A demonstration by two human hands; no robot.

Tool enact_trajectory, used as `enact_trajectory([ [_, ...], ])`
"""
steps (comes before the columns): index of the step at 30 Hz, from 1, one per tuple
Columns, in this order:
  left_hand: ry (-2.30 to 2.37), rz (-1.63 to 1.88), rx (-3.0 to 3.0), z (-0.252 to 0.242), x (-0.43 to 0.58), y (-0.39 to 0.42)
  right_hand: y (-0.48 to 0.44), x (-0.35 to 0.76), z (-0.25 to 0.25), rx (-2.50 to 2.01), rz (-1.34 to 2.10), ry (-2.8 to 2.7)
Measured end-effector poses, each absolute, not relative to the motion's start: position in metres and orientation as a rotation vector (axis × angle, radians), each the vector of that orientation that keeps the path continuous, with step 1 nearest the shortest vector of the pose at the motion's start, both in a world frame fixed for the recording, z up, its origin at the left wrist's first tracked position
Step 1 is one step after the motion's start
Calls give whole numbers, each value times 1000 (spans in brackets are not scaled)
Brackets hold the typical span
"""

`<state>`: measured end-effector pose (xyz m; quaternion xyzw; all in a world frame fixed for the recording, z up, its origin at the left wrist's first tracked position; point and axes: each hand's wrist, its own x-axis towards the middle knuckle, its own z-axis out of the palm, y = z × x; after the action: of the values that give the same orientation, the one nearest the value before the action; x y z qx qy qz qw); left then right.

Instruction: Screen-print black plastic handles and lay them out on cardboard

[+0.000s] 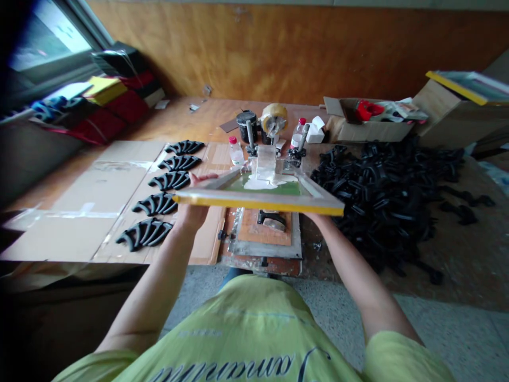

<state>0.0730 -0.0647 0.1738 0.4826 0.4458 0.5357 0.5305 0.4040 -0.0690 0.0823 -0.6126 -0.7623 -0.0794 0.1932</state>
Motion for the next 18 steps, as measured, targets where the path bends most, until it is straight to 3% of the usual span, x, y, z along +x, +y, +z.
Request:
enact_trajectory([
  [4,941,1319,1142,205,90,-26,-96,348,48,-1848,29,-2294],
  [8,984,1446,1060,187,101,-45,-102,317,53,-2128,378,-2249],
  [10,1112,1274,1024,157,109,-79,-107,305,62,-2185,453,-2109],
  [11,1142,997,1008,140,114,-98,-112,297,66,-2174,435,-2052],
  [13,1155,705,875,109,122,-132,-124,277,70,-2045,338,-2048],
  [18,1244,757,725,68,102,-143,-152,267,67,-1452,259,-2355],
])
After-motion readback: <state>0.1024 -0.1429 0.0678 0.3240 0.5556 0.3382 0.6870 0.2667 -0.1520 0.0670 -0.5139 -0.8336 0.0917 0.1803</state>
